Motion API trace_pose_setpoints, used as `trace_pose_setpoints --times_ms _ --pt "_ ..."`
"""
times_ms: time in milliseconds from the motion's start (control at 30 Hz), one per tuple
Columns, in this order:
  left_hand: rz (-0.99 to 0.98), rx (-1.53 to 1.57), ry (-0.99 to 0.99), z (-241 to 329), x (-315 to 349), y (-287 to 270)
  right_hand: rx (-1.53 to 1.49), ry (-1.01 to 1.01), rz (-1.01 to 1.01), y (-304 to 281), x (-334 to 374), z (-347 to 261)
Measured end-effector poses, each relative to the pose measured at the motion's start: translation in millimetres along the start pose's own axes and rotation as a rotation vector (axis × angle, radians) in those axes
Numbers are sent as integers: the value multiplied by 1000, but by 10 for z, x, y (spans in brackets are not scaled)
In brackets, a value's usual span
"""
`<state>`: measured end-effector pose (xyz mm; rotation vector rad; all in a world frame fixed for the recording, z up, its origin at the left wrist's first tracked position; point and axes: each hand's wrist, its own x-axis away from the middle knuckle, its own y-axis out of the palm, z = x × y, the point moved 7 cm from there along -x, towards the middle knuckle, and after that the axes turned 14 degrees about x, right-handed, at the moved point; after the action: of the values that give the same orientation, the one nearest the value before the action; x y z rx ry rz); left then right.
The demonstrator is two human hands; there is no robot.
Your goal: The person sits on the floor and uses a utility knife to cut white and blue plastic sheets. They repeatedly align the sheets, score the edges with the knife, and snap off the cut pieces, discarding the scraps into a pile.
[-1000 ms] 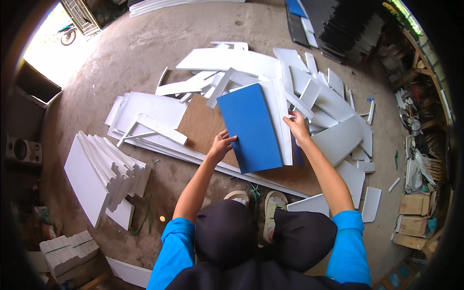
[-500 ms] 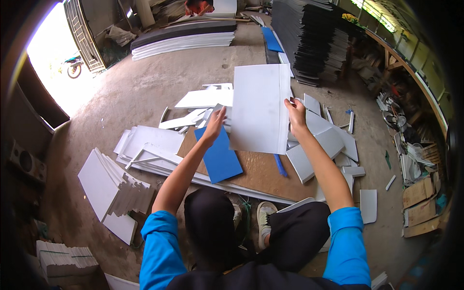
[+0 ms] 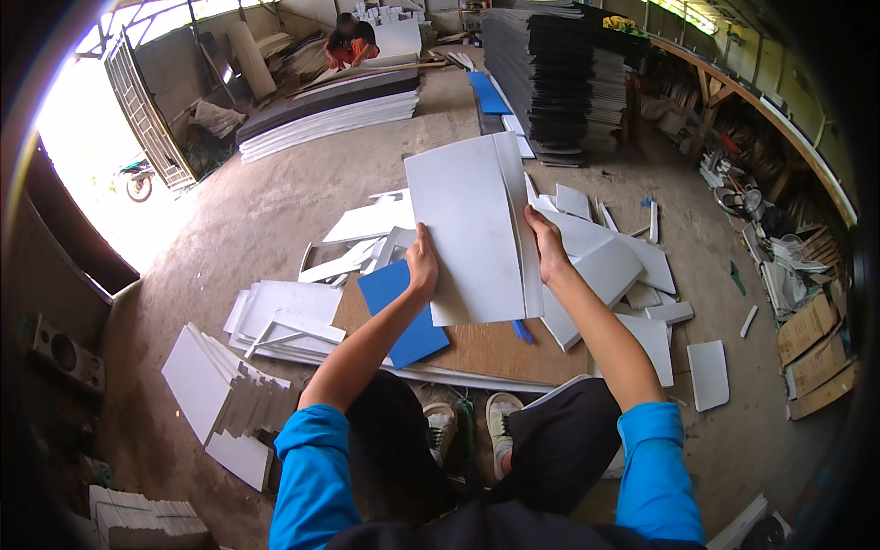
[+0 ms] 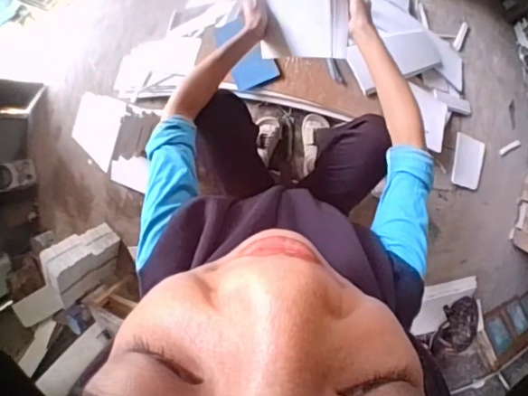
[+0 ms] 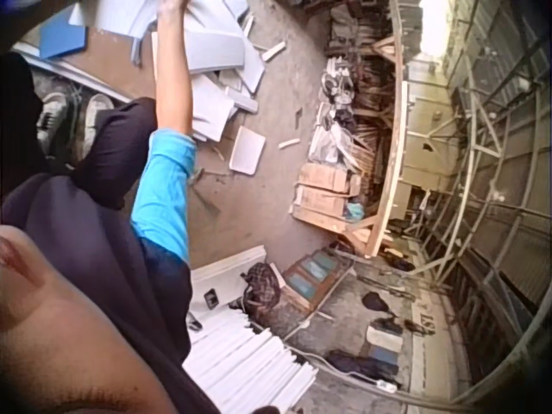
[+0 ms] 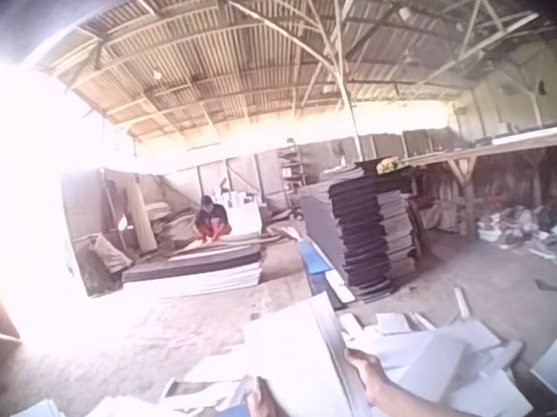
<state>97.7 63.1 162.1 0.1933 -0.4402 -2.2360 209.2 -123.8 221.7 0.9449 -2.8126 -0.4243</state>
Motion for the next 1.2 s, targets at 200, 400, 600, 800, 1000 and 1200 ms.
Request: trace_pose_setpoints --times_ms 200,400,600,800,1000,1200 --pt "42 -725 211 -30 -198 -104 409 -149 58 -239 -133 101" --pt "-49 -916 737 426 20 239 802 -241 -53 -341 -30 246" --pt "-547 -907 343 -21 -87 94 858 -63 -187 -483 -21 672" --pt "-742 -1246 482 -207 124 230 1156 91 -84 -765 -104 1039" --pt "-660 -1372 661 51 87 233 1219 151 -176 -812 -68 1163" --pt "-561 -1395 774 271 83 317 1293 148 -244 -868 -48 1243"
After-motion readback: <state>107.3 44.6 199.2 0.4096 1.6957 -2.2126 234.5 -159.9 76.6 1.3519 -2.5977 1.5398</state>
